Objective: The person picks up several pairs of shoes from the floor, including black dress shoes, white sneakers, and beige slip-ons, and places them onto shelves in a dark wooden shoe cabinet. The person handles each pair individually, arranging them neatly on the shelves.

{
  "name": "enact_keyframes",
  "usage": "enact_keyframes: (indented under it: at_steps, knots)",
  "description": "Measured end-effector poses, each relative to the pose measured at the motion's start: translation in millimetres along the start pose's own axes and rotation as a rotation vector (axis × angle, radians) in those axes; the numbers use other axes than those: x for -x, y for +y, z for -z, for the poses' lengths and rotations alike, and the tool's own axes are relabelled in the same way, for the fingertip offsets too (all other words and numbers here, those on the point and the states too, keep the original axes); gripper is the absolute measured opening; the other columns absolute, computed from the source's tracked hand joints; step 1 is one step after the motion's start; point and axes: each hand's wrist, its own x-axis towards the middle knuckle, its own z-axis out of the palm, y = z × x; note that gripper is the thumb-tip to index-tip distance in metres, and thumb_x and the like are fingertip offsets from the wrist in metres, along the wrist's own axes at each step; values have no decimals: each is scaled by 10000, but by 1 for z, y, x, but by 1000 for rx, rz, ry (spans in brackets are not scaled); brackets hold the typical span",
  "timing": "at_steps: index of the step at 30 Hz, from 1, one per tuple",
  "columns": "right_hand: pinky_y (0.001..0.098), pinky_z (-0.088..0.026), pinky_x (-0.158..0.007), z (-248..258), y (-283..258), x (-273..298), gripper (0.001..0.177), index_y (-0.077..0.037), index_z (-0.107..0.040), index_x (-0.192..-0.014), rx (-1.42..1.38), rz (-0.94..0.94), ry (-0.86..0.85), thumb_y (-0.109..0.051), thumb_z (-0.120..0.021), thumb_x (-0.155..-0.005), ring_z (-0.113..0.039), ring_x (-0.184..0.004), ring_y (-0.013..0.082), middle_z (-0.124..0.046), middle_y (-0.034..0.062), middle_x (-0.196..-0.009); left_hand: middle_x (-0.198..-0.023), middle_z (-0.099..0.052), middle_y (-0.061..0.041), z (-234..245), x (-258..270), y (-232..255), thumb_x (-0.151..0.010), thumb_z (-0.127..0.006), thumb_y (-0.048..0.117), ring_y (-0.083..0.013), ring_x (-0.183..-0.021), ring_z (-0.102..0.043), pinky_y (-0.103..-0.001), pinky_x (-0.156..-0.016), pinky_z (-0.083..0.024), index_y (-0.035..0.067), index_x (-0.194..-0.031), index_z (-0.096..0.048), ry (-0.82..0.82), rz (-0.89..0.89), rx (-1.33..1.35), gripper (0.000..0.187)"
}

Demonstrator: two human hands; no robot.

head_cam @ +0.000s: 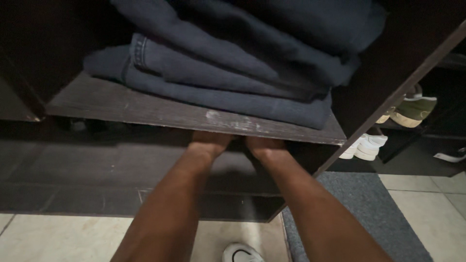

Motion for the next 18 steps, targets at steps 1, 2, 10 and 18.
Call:
enact_keyframes:
  at_steps: [1,2,10,18]
  knots:
    - [468,-276,-1246,4,-4,0,532,-127,-524,-1472,-70,-45,-16,-438,-408,-1056,-373,-1496,367,-442,178,-1585,-1464,-552,-165,-3,-1,0,-969,-522,453,-366,-1363,-490,-511,-1154,-337,137,-1355,-619,-12,-10,-27,507]
    - [468,-276,-1230,8,-7,-1,537,-111,-527,-1461,-139,-89,-30,-440,-411,-1052,-376,-1488,371,-449,190,-1575,-1460,-540,-182,-6,-3,-1,-953,-528,465,-381,-1366,-485,-527,-1149,-333,129,-1358,-612,37,-28,-44,533]
    - [473,-268,-1231,25,-21,-4,581,-86,-470,-1511,-126,-48,-6,-437,-361,-1061,-348,-1486,392,-375,226,-1605,-1440,-595,-180,-35,-1,21,-982,-531,305,-354,-1338,-550,-499,-1132,-397,92,-1377,-612,181,-17,-229,455]
    - [521,-416,-1112,49,-56,22,447,-110,-627,-1357,155,41,-228,-300,-427,-1005,-555,-1304,409,-580,215,-1430,-1286,-668,-200,-3,40,24,-988,-489,183,-355,-1098,-691,-493,-901,-558,43,-1288,-655,-277,251,-84,370]
